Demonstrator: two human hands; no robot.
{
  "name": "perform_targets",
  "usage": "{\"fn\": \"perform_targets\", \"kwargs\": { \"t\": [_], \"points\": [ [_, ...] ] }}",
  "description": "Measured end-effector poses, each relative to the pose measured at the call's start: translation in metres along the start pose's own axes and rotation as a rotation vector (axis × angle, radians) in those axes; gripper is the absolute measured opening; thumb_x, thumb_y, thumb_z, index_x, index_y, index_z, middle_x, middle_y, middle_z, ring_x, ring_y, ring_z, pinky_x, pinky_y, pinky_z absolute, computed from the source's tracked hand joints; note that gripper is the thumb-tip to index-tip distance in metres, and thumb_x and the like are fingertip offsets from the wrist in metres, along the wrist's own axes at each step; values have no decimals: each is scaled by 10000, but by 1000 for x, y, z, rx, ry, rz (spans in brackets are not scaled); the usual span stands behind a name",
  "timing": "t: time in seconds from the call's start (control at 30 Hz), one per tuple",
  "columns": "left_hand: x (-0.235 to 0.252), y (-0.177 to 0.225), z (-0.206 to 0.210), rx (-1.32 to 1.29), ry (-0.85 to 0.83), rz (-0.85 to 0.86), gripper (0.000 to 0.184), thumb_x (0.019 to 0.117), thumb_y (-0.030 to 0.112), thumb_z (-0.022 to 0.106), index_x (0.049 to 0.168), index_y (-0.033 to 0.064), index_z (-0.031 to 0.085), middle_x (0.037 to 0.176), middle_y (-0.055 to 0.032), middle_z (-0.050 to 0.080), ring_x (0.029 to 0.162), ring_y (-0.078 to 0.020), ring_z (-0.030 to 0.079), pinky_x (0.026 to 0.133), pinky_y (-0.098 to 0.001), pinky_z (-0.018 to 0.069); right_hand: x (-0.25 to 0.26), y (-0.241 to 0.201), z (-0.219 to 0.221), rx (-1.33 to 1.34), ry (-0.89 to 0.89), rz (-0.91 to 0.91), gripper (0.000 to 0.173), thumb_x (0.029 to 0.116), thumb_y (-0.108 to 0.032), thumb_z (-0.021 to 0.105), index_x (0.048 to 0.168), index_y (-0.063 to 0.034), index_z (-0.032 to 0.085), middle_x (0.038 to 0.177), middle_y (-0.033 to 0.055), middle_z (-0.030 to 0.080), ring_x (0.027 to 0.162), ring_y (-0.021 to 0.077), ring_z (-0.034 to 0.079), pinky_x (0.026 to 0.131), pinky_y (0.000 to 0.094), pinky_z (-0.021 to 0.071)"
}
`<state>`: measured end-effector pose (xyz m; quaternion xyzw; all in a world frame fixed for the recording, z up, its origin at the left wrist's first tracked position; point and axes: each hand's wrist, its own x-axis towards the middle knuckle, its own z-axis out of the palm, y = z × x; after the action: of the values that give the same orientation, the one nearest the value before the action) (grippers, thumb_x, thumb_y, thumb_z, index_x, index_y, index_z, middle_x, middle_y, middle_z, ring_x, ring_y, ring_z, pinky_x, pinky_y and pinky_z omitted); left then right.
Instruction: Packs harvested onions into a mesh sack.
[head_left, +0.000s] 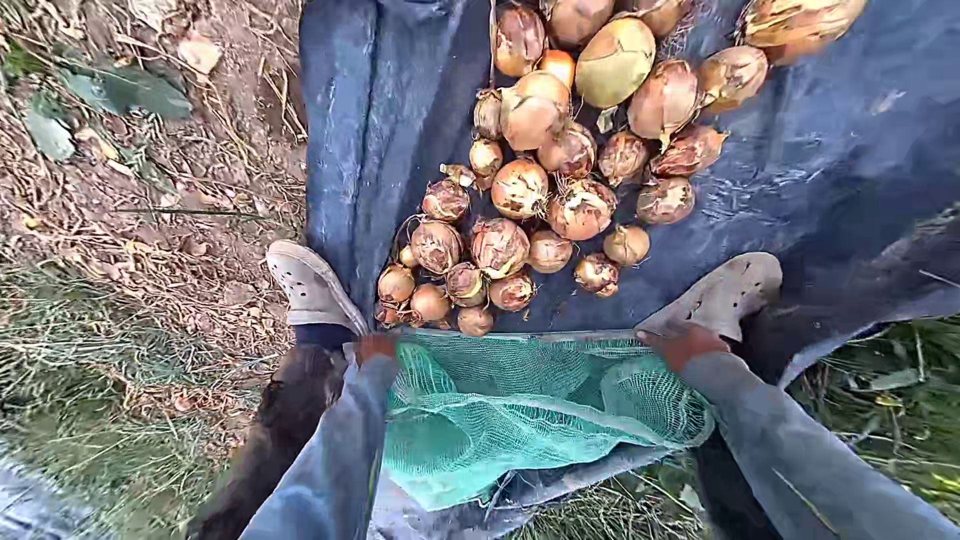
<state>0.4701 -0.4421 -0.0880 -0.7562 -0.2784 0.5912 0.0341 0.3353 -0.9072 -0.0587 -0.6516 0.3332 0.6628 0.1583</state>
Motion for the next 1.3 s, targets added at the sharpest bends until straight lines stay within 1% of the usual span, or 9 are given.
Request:
{"fn": "perform_targets", "kwargs": {
  "t": [0.2, 0.3, 0.5, 0.77, 0.87, 0.93, 1.0, 1.1, 1.3],
  "points": [
    [5, 19, -50, 43, 164, -7, 408, 1034, 309, 622, 1234, -42, 677, 1300, -311, 637, 1275, -468, 587, 1082, -627, 451, 49, -25, 4, -73, 77, -78, 608, 1065, -494, 507, 1134, 78, 702, 1231, 351, 646, 1226, 533, 588, 997, 722, 447],
    [-4, 70, -71, 132, 198, 85, 371, 993, 156, 649, 1268, -92, 628, 1329, -349, 596, 1284, -509, 560, 1059, -669, 444, 47, -22, -55, -32, 106, -51, 576, 1059, -459, 545, 1119, 94, 696, 1228, 338, 652, 1226, 509, 596, 1017, 694, 445],
    [-14, 218, -155, 297, 329, 415, 366, 986, 181, 661, 1230, -91, 635, 1262, -388, 603, 1199, -582, 580, 946, -772, 455, 70, -14, -141, 58, 210, 15, 609, 1022, -517, 582, 1129, 71, 699, 1223, 344, 651, 1201, 520, 609, 962, 728, 470],
    [-47, 288, -186, 429, 424, 519, 263, 998, 163, 627, 1158, -38, 686, 1181, -364, 647, 1134, -578, 612, 877, -787, 468, 63, 8, -135, 257, 272, 17, 562, 1066, -452, 525, 1057, 76, 715, 1203, 344, 660, 1206, 526, 603, 985, 732, 450],
    [-37, 296, -192, 349, 447, 597, 260, 1018, 208, 618, 1144, -6, 694, 1146, -326, 674, 1109, -544, 638, 878, -766, 480, 82, 8, -164, 392, 274, -182, 313, 1002, -232, 671, 1122, 56, 699, 1047, 289, 700, 987, 458, 675, 866, 663, 518],
    [-38, 301, -197, 49, 472, 776, 322, 1006, 185, 635, 1256, -18, 639, 1210, -276, 661, 1141, -441, 645, 973, -663, 501, 77, -1, -190, 725, 317, -307, 586, 878, -68, 736, 1421, -30, 521, 1169, 264, 684, 1017, 434, 684, 857, 651, 555],
    [-48, 318, -202, -325, 418, 928, 474, 1025, 179, 580, 1442, -16, 469, 1321, -244, 612, 1172, -344, 650, 983, -541, 552, 65, -15, -219, 999, 392, -392, 769, 921, -148, 678, 1597, -162, 310, 1346, 238, 608, 1130, 409, 651, 883, 629, 560],
    [-55, 368, -208, -709, 394, 975, 621, 1021, 350, 601, 1498, 30, 367, 1300, -210, 605, 1106, -298, 669, 899, -511, 592, 57, -39, -272, 1130, 488, -413, 835, 953, -459, 684, 1634, -274, 237, 1441, 215, 566, 1216, 423, 617, 914, 656, 529],
    [-55, 447, -239, -447, 546, 850, 912, 837, 464, 807, 1554, 122, 359, 1423, -224, 571, 1300, -377, 581, 1070, -601, 471, 73, -84, -301, 867, 631, -311, 1029, 757, -464, 864, 1599, -277, 304, 1478, 338, 455, 1243, 532, 552, 935, 738, 473]
  ]
}}
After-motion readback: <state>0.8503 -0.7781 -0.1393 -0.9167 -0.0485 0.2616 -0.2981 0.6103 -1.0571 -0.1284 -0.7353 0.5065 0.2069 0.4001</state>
